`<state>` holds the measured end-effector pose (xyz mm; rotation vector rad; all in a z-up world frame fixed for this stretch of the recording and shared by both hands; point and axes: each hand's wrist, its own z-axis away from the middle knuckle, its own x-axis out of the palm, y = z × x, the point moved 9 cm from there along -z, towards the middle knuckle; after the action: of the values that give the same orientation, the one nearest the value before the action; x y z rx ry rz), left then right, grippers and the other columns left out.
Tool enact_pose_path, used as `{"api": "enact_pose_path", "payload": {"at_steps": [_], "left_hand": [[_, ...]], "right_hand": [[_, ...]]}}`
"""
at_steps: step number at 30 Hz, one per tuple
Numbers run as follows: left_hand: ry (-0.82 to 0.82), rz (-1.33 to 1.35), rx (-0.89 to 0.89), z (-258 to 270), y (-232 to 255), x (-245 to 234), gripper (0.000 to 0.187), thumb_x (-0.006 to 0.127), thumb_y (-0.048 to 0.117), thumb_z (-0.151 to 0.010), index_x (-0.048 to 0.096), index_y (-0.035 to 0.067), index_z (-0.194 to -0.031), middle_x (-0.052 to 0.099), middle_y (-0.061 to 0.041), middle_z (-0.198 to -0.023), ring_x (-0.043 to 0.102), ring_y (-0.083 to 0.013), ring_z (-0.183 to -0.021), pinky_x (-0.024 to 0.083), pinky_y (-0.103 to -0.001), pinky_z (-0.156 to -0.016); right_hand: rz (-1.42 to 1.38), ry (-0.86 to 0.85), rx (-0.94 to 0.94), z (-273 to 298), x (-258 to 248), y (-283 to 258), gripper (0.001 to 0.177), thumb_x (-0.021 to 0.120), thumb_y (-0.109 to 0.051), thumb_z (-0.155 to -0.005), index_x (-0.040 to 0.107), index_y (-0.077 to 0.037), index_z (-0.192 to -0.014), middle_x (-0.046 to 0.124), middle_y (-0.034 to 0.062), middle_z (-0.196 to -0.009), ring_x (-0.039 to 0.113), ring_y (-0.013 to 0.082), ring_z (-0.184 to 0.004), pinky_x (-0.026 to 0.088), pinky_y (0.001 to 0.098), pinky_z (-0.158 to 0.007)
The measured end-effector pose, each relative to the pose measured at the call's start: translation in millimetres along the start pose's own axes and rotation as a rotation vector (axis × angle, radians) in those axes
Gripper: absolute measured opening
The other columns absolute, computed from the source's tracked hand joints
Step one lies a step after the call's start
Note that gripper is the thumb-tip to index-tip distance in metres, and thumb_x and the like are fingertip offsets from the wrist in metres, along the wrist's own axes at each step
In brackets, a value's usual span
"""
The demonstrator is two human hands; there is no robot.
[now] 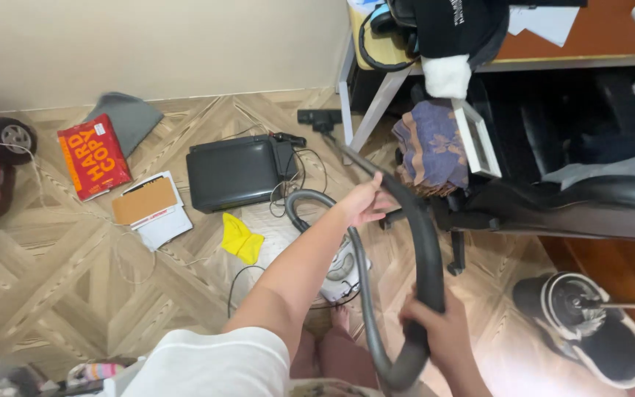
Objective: The recorder organizes and cleans a printer area, including wiping the printer, tidying cords, and placing paper and documents on top.
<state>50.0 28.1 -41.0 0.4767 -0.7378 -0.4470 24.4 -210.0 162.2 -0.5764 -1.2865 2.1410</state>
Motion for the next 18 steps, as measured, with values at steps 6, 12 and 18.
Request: {"api": "enact_pose_path", "payload": {"at_steps": [6, 12, 18], "left_hand": [[0.005, 0.054, 0.000, 52.6, -4.4, -22.3, 0.072, 0.044, 0.068, -0.098, 0.039, 0.018, -0.148, 0.054, -0.004, -0.151, 0.056, -0.0243, -0.133, 0.050, -0.043, -0.102], [0.021, -0.055, -0.072, 113.2, -36.4, -76.1, 0.063, 0.054, 0.060, -0.094, 0.053, 0.019, -0.142, 0.060, 0.001, -0.141, 0.058, -0.0205, -0.126, 0.044, -0.043, -0.105], [0.105, -0.013, -0.088, 116.1, -49.8, -103.9, 0.052, 0.059, 0.058, -0.095, 0.060, 0.020, -0.130, 0.066, 0.004, -0.126, 0.060, -0.0172, -0.117, 0.046, -0.042, -0.100]], "right_hand": [[0.035, -0.002, 0.033, -45.4, 24.2, 22.9, 0.020, 0.073, -0.006, -0.071, 0.063, 0.004, -0.086, 0.065, 0.0101, -0.065, 0.061, 0.0184, -0.054, 0.048, 0.0320, -0.052], [0.179, 0.006, 0.062, 23.9, -17.8, 6.5, 0.030, 0.073, -0.006, -0.066, 0.065, 0.003, -0.093, 0.067, 0.0123, -0.065, 0.064, 0.0195, -0.057, 0.050, 0.0321, -0.053], [0.273, -0.001, -0.011, -6.0, 18.0, -20.1, 0.024, 0.074, -0.005, -0.068, 0.066, 0.002, -0.089, 0.068, 0.0124, -0.065, 0.065, 0.0190, -0.055, 0.051, 0.0333, -0.052]]}}
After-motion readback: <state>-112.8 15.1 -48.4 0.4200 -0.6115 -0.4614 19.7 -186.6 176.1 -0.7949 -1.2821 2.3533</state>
